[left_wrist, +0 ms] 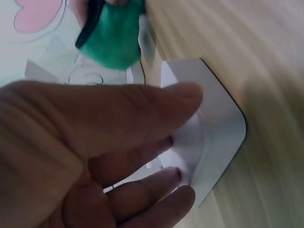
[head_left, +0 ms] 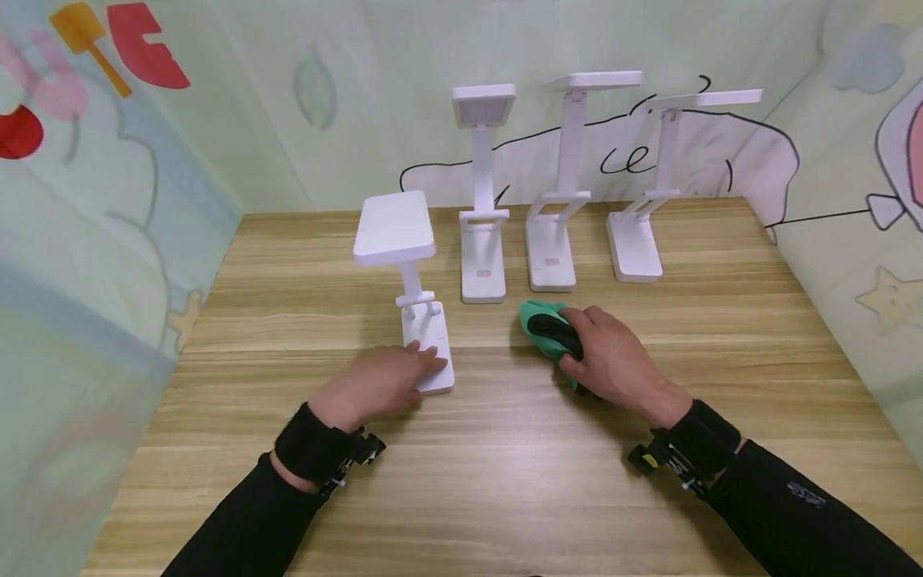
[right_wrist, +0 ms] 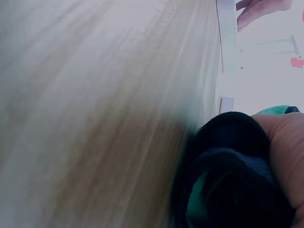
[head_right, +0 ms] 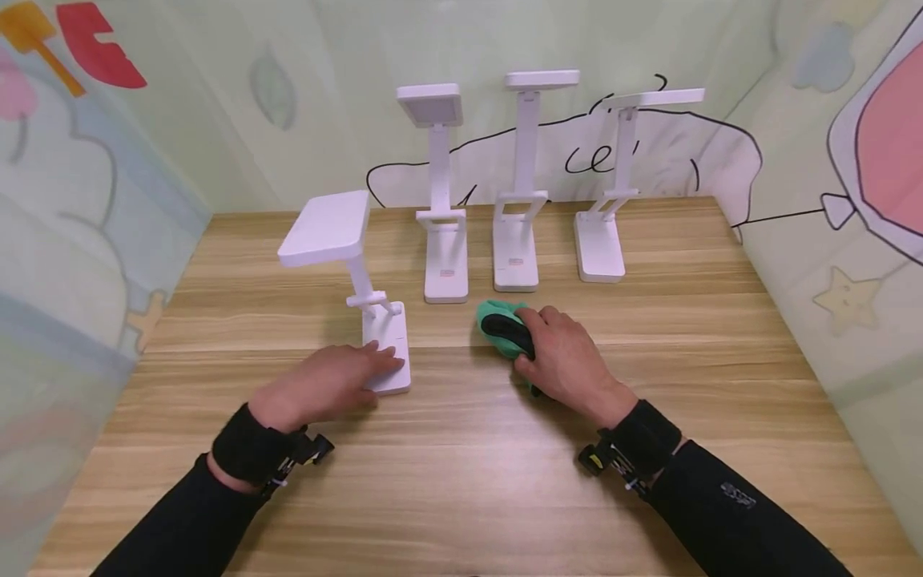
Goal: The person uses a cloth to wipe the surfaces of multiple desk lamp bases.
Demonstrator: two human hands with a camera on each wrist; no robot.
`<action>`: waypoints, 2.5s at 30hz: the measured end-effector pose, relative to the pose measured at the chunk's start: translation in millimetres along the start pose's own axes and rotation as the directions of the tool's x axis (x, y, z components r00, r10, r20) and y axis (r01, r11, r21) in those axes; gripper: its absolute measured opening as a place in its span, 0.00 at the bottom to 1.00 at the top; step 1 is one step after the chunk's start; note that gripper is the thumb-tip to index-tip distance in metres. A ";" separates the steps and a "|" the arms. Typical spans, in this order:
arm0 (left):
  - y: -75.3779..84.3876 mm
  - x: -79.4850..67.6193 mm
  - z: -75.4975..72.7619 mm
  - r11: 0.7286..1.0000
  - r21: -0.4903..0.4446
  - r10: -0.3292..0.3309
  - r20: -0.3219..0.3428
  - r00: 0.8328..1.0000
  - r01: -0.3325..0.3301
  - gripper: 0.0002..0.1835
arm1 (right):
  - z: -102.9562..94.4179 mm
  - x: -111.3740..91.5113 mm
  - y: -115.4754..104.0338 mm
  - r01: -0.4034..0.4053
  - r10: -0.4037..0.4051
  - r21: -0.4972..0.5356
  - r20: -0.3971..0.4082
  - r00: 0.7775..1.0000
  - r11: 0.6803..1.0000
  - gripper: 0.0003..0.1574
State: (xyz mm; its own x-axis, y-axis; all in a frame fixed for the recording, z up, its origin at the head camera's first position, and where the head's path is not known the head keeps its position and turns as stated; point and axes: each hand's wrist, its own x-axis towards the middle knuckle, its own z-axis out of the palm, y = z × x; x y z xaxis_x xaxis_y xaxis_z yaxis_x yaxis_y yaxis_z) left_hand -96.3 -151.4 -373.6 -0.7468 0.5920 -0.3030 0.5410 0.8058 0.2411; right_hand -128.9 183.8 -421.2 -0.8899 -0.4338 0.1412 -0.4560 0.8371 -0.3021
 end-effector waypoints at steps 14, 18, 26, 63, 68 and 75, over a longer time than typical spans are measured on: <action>26.6 16.3 11.5 0.979 0.030 0.203 -0.032 0.979 -0.202 0.28 | -1.1 1.9 -4.3 0.004 -0.007 -0.150 -0.018 1.000 0.989 0.35; 24.3 16.0 16.7 0.970 0.031 0.243 -0.089 0.966 -0.241 0.28 | 0.8 3.7 -4.3 -0.002 0.010 -0.159 0.052 0.999 0.987 0.40; 17.9 12.0 27.5 0.982 0.100 0.176 -0.205 0.963 -0.158 0.29 | -7.5 8.6 -13.8 0.095 -0.093 -0.051 0.027 0.995 0.994 0.36; 44.1 35.9 36.8 0.983 0.092 0.180 -0.277 0.944 -0.160 0.14 | -3.5 23.3 -74.7 0.362 -0.362 -0.221 0.039 0.931 0.906 0.24; 42.7 34.9 35.3 0.981 0.095 0.191 -0.280 0.941 -0.171 0.14 | 9.5 34.3 -77.2 0.327 -0.316 -0.210 0.084 0.945 0.921 0.24; 41.1 35.3 34.3 0.976 0.128 0.203 -0.275 0.940 -0.174 0.19 | 3.2 31.9 -69.3 0.193 -0.169 -0.243 0.115 0.979 0.951 0.27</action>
State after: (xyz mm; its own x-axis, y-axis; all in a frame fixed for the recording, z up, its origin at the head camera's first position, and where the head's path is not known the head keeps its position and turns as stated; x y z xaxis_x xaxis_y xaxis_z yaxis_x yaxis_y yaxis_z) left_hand -87.2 -96.8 -406.0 -0.6982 0.7157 0.0174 0.7074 0.6860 0.1702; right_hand -125.7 110.9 -398.7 -0.7926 -0.6044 0.0809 -0.6081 0.7933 -0.0309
